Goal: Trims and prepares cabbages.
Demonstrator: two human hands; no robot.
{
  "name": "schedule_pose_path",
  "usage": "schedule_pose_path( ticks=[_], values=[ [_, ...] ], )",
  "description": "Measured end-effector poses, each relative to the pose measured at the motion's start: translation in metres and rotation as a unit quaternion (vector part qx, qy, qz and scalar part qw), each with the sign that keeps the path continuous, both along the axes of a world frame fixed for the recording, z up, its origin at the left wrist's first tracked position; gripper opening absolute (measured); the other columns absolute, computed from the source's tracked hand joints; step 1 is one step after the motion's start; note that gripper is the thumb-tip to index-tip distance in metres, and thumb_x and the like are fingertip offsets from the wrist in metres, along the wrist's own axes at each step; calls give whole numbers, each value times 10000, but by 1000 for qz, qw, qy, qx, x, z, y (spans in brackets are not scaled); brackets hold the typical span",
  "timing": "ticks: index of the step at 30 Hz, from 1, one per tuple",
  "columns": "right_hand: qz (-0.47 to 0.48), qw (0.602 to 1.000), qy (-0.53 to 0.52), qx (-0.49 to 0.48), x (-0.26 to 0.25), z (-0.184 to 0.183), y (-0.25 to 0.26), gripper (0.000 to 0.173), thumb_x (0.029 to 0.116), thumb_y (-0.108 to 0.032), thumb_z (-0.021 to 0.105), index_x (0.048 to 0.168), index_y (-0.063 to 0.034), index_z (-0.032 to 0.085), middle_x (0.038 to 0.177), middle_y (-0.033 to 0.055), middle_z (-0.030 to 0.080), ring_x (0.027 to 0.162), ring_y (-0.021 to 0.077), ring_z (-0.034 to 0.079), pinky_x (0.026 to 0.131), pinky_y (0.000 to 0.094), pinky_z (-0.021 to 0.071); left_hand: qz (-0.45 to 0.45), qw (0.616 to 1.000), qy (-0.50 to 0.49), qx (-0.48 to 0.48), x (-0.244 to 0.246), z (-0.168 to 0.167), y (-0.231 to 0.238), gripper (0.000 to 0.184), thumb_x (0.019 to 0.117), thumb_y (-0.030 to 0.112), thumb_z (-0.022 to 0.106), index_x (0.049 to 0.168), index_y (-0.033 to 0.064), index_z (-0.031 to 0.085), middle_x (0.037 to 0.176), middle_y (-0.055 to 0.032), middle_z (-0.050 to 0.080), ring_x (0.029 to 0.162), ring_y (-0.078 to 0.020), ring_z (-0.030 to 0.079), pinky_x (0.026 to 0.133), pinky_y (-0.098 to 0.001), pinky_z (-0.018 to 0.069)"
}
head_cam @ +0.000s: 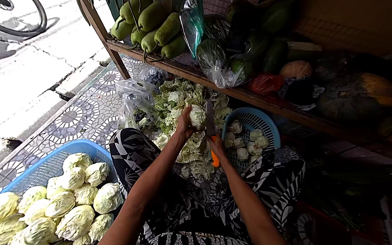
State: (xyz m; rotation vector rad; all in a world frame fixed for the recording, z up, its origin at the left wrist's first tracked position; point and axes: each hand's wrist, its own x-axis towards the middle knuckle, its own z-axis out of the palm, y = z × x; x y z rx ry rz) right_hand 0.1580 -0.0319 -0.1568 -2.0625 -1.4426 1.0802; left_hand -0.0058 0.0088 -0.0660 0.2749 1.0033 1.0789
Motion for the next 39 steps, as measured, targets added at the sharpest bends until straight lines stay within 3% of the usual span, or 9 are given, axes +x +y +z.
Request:
schedule_pose_path(
  ticks=[4, 7, 10, 12, 17, 28, 32, 35, 39],
  values=[
    [-66, 967, 235, 73, -6, 28, 20, 528, 1132, -290, 307, 1567, 10, 318, 1533, 297, 406, 1387, 392, 450, 1125, 516, 383, 2, 995, 58, 87, 4, -6, -1, 580, 979, 384, 594, 1462, 166, 358, 1239, -147, 604, 1030, -281, 627, 814, -485, 555],
    [-86, 879, 469, 28, -13, 66, 22, 792, 1029, -667, 45, 1626, -173, 209, 1623, 192, 310, 1413, 387, 423, 1052, 591, 449, -42, 977, 80, 194, 7, -8, -7, 703, 890, 229, 609, 1511, 188, 281, 1252, -105, 594, 1029, -193, 617, 832, -396, 552],
    [-130, 895, 417, 95, -22, 94, 16, 854, 1007, -723, 93, 1594, -150, 332, 1610, 124, 378, 1454, 270, 388, 1161, 540, 345, -125, 947, 111, 276, 14, -10, -9, 799, 843, 216, 609, 1557, 178, 251, 1350, -113, 559, 1103, -193, 608, 897, -409, 543],
    [-180, 910, 336, 166, -24, 97, 14, 841, 1014, -724, 163, 1405, -83, 543, 1364, 160, 588, 1210, 254, 575, 993, 499, 482, -179, 911, 172, 329, 16, -10, -13, 772, 821, 213, 625, 1529, 148, 324, 1331, -111, 584, 1074, -183, 628, 868, -404, 555],
    [-164, 888, 405, 145, -8, 103, 15, 735, 1024, -702, 230, 1201, -106, 622, 981, 52, 665, 819, 106, 639, 718, 332, 556, -248, 841, 277, 393, 15, 7, -28, 931, 802, 191, 786, 1568, 99, 265, 1454, -164, 500, 1248, -213, 562, 1021, -405, 500],
    [-232, 892, 346, 172, 6, 88, 16, 676, 1088, -574, 157, 770, -109, 531, 574, -29, 465, 493, 60, 452, 494, 252, 408, -310, 806, 315, 393, 20, 14, -41, 994, 708, 222, 836, 1554, 102, 327, 1478, -140, 489, 1290, -189, 536, 1051, -391, 477],
    [-197, 937, 230, 176, 26, 67, 39, 546, 1137, -356, 269, 1006, 23, 639, 825, 75, 648, 706, 135, 619, 701, 323, 538, -270, 824, 297, 400, -11, 42, -52, 966, 728, 287, 799, 1560, 165, 323, 1434, -52, 538, 1191, -114, 591, 953, -321, 536],
    [-167, 982, 59, 62, 109, 12, 55, 415, 1103, -280, 416, 1292, 37, 606, 1202, 247, 670, 1063, 372, 679, 938, 555, 531, -77, 836, 312, 444, -80, 76, -73, 1048, 715, 537, 841, 1542, 166, 314, 1398, 51, 558, 1211, -63, 592, 1000, -302, 545],
    [-243, 964, -22, -105, 200, -62, 29, 378, 1051, -185, 489, 1310, 74, 583, 1326, 323, 584, 1197, 461, 608, 986, 623, 490, 240, 836, 366, 330, -226, 53, -123, 559, 912, 180, 632, 1394, 27, 396, 1272, -57, 612, 1158, -182, 631, 1029, -395, 523]
  ],
)
